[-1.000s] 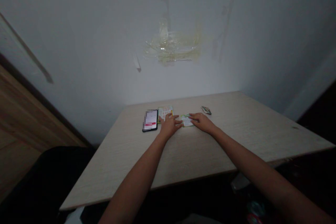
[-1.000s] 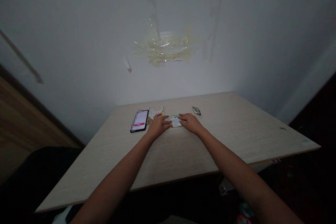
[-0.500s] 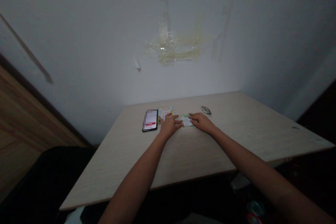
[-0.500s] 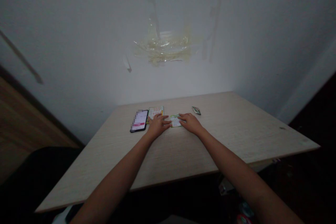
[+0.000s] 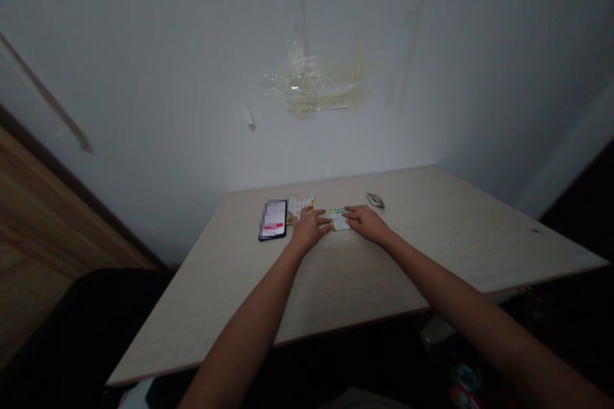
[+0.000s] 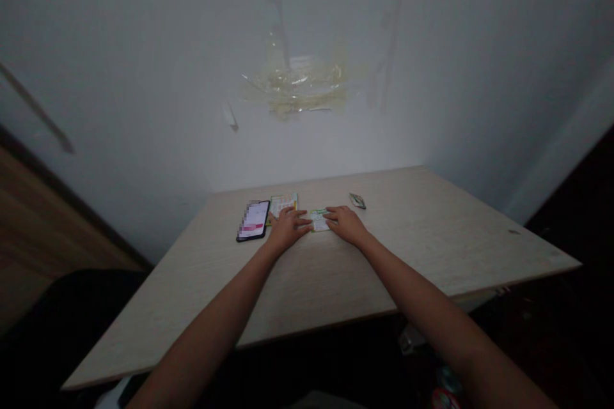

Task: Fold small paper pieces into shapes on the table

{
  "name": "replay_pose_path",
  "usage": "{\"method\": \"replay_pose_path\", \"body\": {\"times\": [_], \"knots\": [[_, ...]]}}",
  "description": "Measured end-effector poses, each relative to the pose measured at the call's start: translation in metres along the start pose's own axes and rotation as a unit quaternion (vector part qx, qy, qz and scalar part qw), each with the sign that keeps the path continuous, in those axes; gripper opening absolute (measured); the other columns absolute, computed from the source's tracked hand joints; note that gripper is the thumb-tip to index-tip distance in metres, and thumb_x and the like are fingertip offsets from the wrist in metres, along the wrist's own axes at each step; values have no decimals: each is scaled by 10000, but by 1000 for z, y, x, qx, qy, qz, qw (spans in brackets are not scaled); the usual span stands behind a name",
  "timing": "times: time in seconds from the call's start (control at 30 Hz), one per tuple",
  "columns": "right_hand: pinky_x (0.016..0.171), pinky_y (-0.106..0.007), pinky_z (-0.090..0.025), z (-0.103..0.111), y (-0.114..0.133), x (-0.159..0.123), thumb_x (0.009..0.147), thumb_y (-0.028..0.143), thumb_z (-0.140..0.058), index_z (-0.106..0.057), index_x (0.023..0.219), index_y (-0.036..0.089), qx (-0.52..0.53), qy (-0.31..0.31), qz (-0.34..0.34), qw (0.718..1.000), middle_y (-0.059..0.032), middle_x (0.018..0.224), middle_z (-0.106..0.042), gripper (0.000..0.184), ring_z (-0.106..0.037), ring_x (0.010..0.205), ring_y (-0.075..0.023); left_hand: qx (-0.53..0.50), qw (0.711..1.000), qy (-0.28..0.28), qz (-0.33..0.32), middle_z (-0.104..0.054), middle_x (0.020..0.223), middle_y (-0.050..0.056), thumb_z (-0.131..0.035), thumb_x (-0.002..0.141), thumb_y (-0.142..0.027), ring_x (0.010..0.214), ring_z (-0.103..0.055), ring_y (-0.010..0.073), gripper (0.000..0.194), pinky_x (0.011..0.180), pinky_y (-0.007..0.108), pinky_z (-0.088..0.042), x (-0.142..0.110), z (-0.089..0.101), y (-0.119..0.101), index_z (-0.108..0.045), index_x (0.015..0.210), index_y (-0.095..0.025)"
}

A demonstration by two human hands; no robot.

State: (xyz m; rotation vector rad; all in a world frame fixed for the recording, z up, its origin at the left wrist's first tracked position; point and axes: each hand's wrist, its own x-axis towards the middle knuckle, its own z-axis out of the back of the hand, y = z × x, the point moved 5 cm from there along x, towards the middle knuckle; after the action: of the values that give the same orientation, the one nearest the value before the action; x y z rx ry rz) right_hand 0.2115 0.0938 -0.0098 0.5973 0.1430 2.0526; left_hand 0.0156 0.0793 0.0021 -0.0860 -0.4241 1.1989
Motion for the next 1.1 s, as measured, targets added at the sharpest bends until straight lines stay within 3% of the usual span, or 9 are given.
{"method": "replay_pose_path", "body": {"times": [0.27, 0.4, 0.53, 0.9, 1.1], "knots": [[1089, -405, -408, 0, 1, 0, 914, 295, -576, -714, 1206, 208, -2, -6, 0, 1000, -94, 1347, -628, 334, -564, 1235, -265, 16, 999, -22, -20, -616, 1377, -48, -570, 928, -463, 1396, -344, 366, 209, 1053, 836, 12, 0, 4, -2, -754, 1017, -419], [1093, -398, -398, 0, 0, 0, 905, 286, -592, -714, 1195, 198, 4, -12, -3, 1000, -99, 1344, -629, 326, -568, 1229, -256, 25, 999, 2, -47, -615, 1384, -49, -536, 949, -454, 1431, -307, 336, 233, 1049, 831, 44, 2, 4, -7, -711, 1096, -407], [1093, -386, -392, 0, -1, -1, 885, 265, -616, -707, 1180, 192, 18, -18, -9, 1000, -99, 1336, -631, 318, -563, 1231, -248, 25, 999, 28, -31, -650, 1338, -2, -500, 963, -455, 1423, -333, 321, 302, 1064, 809, 64, 6, 3, -7, -659, 1208, -377], [1063, -408, -401, 2, -7, 1, 812, 234, -676, -702, 1035, 195, 73, -36, -32, 996, -103, 1265, -668, 228, -581, 1194, -250, 15, 999, 23, -37, -670, 1288, -16, -592, 907, -463, 1365, -398, 317, 211, 1065, 812, 51, 8, 4, -10, -709, 1038, -347], [1071, -406, -402, 2, -10, 3, 842, 237, -640, -721, 1023, 197, 92, -34, -31, 995, -94, 1271, -673, 203, -587, 1203, -249, 4, 999, 12, -36, -682, 1268, -15, -572, 922, -451, 1352, -413, 295, 247, 1093, 779, 65, 5, 4, -10, -682, 1126, -366]]}}
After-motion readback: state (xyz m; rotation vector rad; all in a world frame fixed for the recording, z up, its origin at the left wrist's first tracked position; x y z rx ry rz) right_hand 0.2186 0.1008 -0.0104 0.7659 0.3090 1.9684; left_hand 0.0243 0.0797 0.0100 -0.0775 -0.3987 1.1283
